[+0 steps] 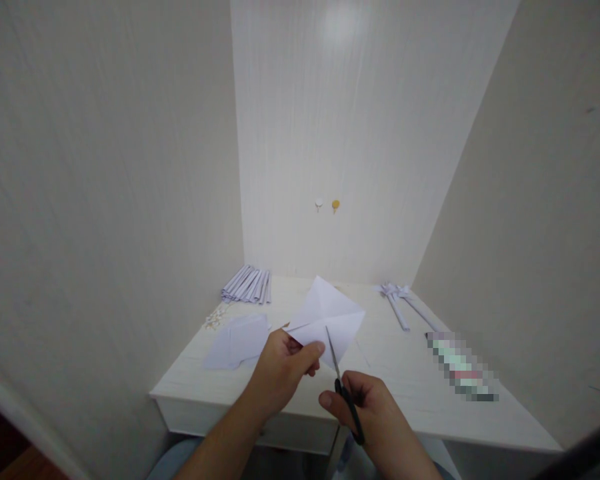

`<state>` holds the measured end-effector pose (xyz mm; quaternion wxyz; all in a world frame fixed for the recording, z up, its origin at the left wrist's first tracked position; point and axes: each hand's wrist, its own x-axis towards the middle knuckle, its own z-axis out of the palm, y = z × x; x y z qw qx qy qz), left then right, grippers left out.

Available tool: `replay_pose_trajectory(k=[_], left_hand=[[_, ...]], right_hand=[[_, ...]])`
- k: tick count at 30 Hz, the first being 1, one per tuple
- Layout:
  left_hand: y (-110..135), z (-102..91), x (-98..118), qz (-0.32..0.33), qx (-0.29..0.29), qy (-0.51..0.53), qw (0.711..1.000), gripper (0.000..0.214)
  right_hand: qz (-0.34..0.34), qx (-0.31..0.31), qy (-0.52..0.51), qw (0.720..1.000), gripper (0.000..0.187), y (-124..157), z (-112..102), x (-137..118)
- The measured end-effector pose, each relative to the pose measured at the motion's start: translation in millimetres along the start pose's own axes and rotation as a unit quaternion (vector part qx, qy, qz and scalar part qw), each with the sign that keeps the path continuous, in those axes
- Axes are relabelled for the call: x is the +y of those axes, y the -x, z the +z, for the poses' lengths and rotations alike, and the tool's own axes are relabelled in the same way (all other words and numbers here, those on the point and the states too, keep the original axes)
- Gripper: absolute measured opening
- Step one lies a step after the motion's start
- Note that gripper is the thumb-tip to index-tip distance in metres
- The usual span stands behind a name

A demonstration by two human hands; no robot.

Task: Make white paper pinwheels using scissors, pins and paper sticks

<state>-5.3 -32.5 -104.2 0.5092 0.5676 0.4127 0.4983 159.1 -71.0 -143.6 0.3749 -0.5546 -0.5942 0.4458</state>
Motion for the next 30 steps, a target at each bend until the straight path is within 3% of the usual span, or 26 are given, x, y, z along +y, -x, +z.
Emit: replay_pose_trajectory(k=[8,22,30], left_hand=[[-7,-5.9,-5,0.046,0.075,0.069,0.994,0.033],[-6,-9.5,-5,0.061,0.087,0.004,0.994,0.025],[-4,-9.1,-7,0.064,0.087,0.018,0.994,0.024]], right_hand=[[-0.001,0.005,0.012,1.000,0.050,-1,-2,5],[-0.002,0.029,0.041,0.999,0.042,0,1,11],[0.004,0.022,0.028,0.999,0.042,-1,3,13]])
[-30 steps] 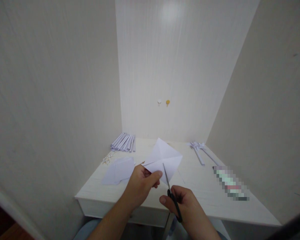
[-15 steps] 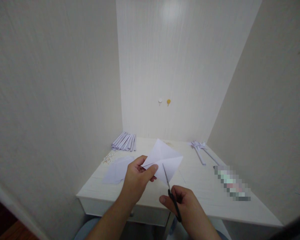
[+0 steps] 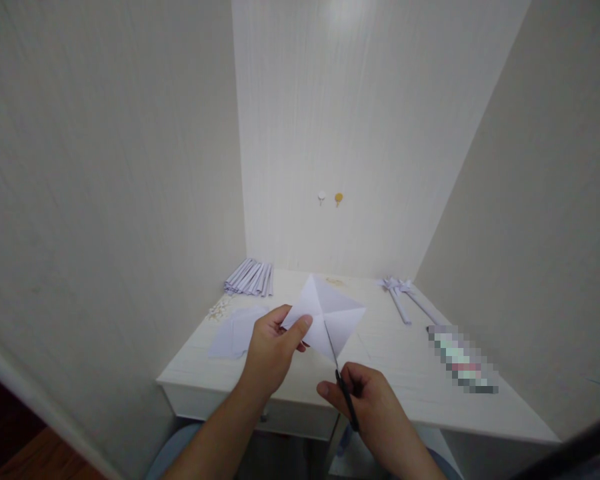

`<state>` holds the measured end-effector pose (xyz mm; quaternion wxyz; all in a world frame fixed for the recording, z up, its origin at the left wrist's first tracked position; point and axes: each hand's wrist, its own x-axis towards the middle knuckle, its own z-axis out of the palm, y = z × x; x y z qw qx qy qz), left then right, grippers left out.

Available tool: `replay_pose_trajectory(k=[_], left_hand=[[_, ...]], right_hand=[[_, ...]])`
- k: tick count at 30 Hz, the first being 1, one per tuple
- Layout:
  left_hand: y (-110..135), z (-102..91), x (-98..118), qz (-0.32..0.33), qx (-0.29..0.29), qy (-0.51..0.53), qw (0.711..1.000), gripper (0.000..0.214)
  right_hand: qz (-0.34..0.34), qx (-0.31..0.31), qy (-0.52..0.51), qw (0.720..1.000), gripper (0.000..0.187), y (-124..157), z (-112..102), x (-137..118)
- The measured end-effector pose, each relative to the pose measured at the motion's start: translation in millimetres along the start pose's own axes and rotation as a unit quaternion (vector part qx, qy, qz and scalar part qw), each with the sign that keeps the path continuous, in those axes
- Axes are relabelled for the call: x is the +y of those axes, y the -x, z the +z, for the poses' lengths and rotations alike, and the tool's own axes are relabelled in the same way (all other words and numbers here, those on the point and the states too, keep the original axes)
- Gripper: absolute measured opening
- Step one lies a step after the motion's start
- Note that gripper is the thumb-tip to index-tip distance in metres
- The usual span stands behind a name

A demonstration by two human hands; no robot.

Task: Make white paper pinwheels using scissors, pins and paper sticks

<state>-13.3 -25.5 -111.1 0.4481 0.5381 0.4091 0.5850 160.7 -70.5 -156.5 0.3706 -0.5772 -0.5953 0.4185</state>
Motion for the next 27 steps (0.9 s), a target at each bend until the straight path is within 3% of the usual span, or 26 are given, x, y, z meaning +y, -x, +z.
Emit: replay_pose_trajectory(k=[27], left_hand=[[1.1,2.9,0.8,-0.006,0.012,0.025,1.000,0.025]], right_hand=[[0.004,-0.003,-0.009,1.000,0.042,2.8,0.0,-4.6]])
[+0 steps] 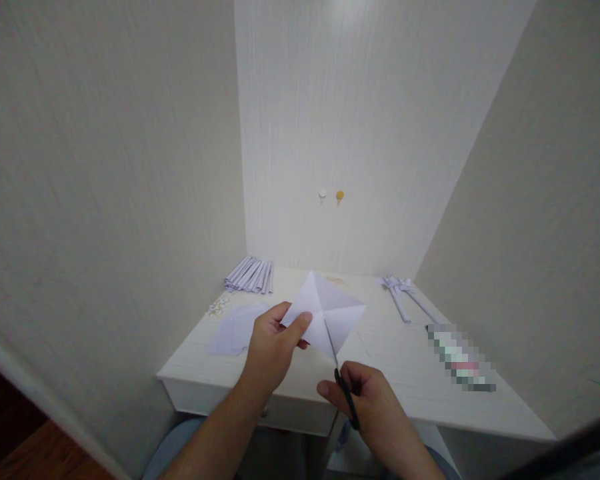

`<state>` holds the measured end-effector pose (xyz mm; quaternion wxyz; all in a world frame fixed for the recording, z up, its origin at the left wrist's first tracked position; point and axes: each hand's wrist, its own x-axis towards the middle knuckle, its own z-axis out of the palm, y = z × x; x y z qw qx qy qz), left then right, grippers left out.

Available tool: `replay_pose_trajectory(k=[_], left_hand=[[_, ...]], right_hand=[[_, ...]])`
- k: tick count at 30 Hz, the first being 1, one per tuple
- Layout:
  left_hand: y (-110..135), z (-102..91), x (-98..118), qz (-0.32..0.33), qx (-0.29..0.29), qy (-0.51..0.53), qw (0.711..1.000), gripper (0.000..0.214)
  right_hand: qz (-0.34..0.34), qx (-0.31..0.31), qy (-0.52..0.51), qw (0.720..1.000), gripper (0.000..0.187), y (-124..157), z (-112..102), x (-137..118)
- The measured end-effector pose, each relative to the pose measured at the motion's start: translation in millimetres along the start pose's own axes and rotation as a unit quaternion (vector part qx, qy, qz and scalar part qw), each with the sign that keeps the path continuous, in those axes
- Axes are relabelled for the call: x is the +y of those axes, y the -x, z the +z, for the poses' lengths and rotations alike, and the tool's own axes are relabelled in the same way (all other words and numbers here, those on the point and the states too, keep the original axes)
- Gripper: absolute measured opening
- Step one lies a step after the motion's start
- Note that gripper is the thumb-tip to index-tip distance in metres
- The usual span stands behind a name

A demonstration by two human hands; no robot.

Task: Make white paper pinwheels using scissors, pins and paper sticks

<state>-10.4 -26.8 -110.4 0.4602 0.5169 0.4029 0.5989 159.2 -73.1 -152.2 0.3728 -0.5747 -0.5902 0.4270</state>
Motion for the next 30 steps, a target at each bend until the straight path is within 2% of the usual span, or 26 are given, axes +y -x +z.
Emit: replay_pose_trajectory(k=[12,18,21,23,24,25,27,28,30], left_hand=[[-2,4.2,4,-0.011,0.008,0.022,1.000,0.025],[-8,-0.2,3,0.000,0.015,-0.002,1.000,0.026],[-16,-7.7,6,0.008,0.018,-0.026,0.999,0.026],[-21,-13.7,10,0.009,0.001,-0.048,0.999,0.025],[-24,-16.3,12,0.007,-0.014,-0.063,0.998,0.023],[-26,-18.2,15,0.006,-0.033,-0.080,0.996,0.021],[-27,-19.2,20,0.010,-0.076,-0.116,0.990,0.015],[-28,-18.2,23,0.016,-0.098,-0.131,0.986,0.012],[-27,-14.0,27,0.017,-0.137,-0.149,0.979,0.006]], right_hand=[[-0.002,-0.010,0.006,1.000,0.043,-4,-3,2],[0.009,-0.096,0.005,0.995,0.038,1,-6,14],[0.024,-0.146,0.015,0.989,0.038,5,-18,27],[0.016,-0.115,-0.008,0.993,0.041,3,-31,28],[0.006,-0.070,-0.029,0.997,0.041,1,-38,24],[-0.006,-0.004,-0.049,0.999,0.042,-2,-45,17],[-0.055,0.140,-0.089,0.985,0.043,-8,-55,-3],[-0.074,0.172,-0.111,0.976,0.045,-11,-57,-14],[-0.086,0.155,-0.126,0.976,0.045,-16,-55,-35]])
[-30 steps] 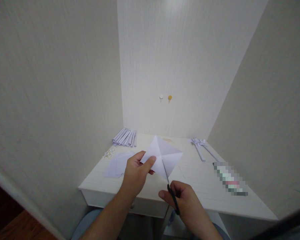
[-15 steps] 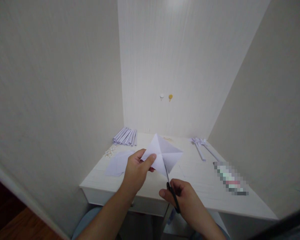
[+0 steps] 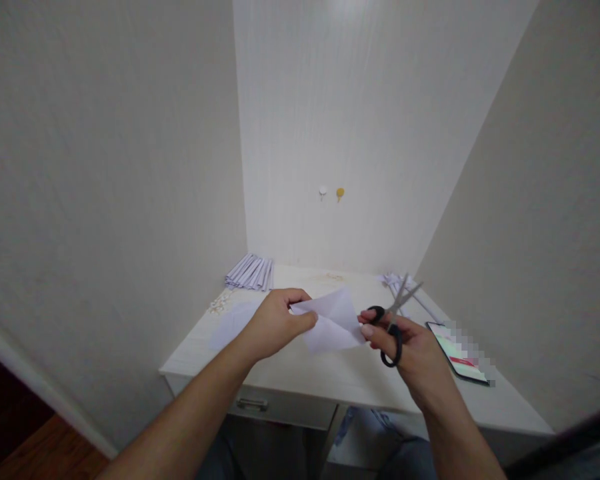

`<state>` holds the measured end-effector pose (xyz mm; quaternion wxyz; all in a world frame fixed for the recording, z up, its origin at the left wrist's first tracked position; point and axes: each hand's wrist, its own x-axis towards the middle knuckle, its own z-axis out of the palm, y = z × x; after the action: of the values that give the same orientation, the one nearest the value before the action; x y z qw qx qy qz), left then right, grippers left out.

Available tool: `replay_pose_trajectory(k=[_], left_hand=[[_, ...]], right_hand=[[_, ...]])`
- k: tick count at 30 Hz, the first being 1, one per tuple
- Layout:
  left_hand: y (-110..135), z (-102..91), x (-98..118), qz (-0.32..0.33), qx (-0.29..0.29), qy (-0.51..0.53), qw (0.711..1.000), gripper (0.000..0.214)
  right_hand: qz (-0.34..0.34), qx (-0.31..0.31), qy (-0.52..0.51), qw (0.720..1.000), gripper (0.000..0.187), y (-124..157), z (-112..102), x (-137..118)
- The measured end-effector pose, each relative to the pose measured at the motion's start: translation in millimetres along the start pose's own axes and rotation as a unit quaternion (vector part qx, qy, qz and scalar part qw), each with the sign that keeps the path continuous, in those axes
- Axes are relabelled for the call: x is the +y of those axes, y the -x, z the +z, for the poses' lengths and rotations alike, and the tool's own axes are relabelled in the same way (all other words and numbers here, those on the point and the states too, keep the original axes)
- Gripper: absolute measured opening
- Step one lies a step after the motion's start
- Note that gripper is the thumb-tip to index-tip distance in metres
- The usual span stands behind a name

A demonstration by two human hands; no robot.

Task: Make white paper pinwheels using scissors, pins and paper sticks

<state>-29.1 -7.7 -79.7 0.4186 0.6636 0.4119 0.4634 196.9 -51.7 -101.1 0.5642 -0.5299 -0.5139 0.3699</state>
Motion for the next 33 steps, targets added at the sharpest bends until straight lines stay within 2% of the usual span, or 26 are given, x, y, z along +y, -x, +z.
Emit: replay_pose_trajectory(k=[2,5,9,11,14,18,24,28,33], left_hand=[[-1,4.5,4,-0.008,-0.036,-0.005,0.999,0.004],[-3,11.2,2,-0.013,-0.060,0.029,0.998,0.003],[-1,20.6,-17,-0.017,-0.001,0.175,0.985,0.023],[5,27.9,-29,-0.062,0.003,0.199,0.978,0.032],[16,41.6,-43,-0.098,-0.005,0.198,0.975,0.035],[23,54.0,-46,-0.086,0.044,0.215,0.972,0.031],[20,49.4,-38,-0.094,0.076,0.231,0.965,0.024],[21,52.4,-41,-0.105,0.090,0.245,0.960,0.028],[21,57.3,-47,-0.122,0.060,0.212,0.968,0.031]], right_hand=[[0.013,-0.047,-0.015,0.999,0.040,-2,12,-8],[0.032,-0.044,-0.043,0.998,0.036,1,24,-3],[0.021,0.007,-0.083,0.996,0.036,3,30,16],[0.012,0.033,-0.110,0.993,0.037,1,32,24],[0.002,0.062,-0.149,0.987,0.036,-2,36,32],[0.008,0.058,-0.175,0.983,0.033,-2,37,38],[0.017,0.033,-0.108,0.993,0.034,2,30,42],[0.015,0.044,-0.118,0.992,0.032,5,31,42],[0.008,0.040,-0.101,0.994,0.032,3,33,45]])
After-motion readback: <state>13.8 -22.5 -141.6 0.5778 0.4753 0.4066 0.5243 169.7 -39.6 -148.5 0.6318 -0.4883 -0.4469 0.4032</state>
